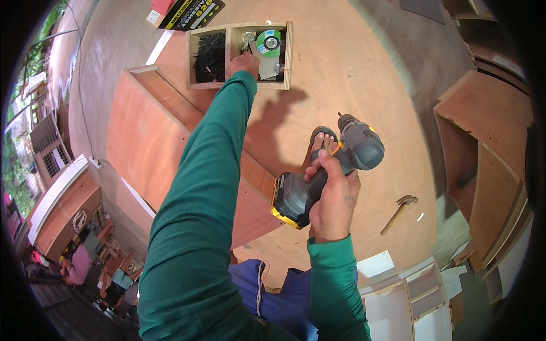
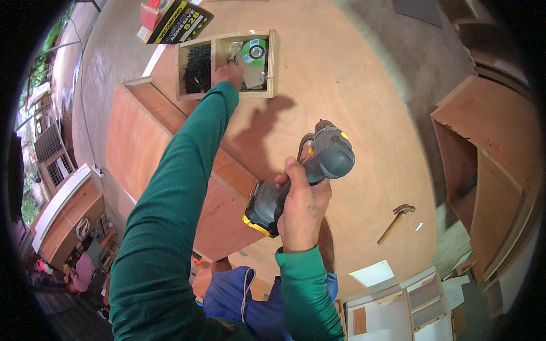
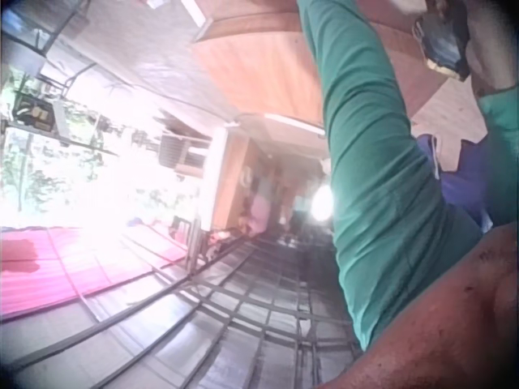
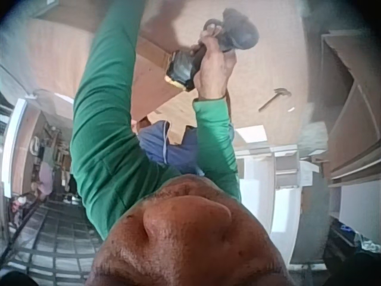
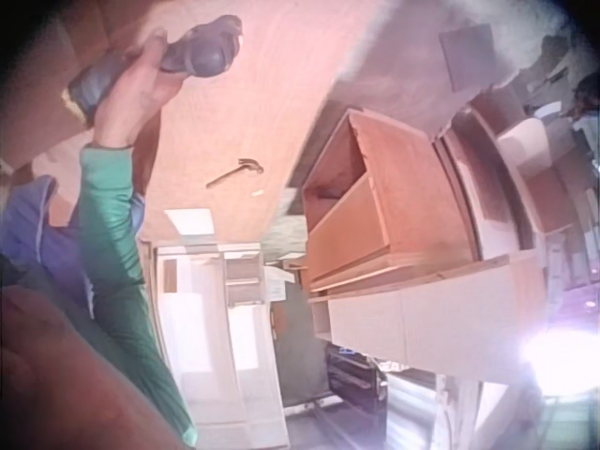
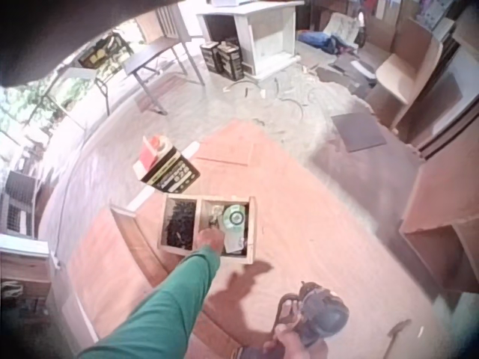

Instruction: The person assembles a wooden structure by positioning a large plywood panel onto a frame and securing it with screws. They use a nail gun and a cordless drill to fasten the panel to the frame, working while seated on the floor.

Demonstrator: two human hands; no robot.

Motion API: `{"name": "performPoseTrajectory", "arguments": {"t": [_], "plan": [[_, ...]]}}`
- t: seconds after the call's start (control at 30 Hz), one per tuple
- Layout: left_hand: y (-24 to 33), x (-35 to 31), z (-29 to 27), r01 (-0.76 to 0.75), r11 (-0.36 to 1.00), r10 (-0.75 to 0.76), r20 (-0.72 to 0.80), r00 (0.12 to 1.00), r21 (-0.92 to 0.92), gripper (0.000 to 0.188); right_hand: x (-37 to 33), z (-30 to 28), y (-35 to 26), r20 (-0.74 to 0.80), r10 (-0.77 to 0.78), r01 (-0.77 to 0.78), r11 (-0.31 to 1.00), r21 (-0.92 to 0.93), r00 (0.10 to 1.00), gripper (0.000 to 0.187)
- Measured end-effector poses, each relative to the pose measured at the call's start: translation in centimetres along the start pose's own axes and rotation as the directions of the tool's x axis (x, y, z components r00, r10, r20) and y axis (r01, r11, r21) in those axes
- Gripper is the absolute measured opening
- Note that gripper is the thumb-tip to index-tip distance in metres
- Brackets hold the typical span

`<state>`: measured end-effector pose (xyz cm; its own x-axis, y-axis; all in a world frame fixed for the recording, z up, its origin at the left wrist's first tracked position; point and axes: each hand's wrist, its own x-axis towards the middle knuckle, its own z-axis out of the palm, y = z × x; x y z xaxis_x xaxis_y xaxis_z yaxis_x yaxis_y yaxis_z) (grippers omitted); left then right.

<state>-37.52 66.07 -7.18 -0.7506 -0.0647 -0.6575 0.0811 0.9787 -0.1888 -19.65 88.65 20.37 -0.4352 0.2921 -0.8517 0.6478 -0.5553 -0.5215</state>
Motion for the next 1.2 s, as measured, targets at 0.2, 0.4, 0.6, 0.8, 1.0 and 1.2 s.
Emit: {"name": "performPoseTrajectory", "arguments": {"t": [0.2,0.4,0.6,0.8,1.0,1.2], "plan": [[-0.6,1.0,1.3,-0.088,0.993,0.086,0.022,0.996,0.075,0.029,-0.1,-0.3,0.6,-0.013,0.023,-0.023,1.0,0.009,1.0,0.024],[-4.6,1.4,0.6,-0.21,0.962,0.192,-0.118,0.974,-0.177,0.023,-0.3,-0.4,0.8,0.008,0.064,-0.064,0.997,0.039,0.998,0.04],[-7.4,-0.2,-0.7,-0.12,0.49,0.086,-0.089,0.992,-0.863,0.024,-0.4,-0.1,1.2,0.019,0.082,-0.083,0.993,0.079,0.996,0.05],[-7.3,1.4,0.9,0.039,0.001,0.017,0.039,0.999,-0.999,0.029,-0.3,-0.3,1.9,0.042,0.12,-0.124,0.987,0.1,0.992,0.047],[-2.4,1.5,3.9,-0.285,0.81,0.062,-0.407,0.911,-0.513,0.034,-0.1,-0.7,1.6,0.054,0.144,-0.149,0.984,0.094,0.988,0.046],[0.4,1.6,4.5,-0.175,0.915,0.005,-0.424,0.906,-0.364,0.033,0.2,-1.2,1.0,0.023,0.113,-0.114,0.993,0.041,0.993,0.04]]}}
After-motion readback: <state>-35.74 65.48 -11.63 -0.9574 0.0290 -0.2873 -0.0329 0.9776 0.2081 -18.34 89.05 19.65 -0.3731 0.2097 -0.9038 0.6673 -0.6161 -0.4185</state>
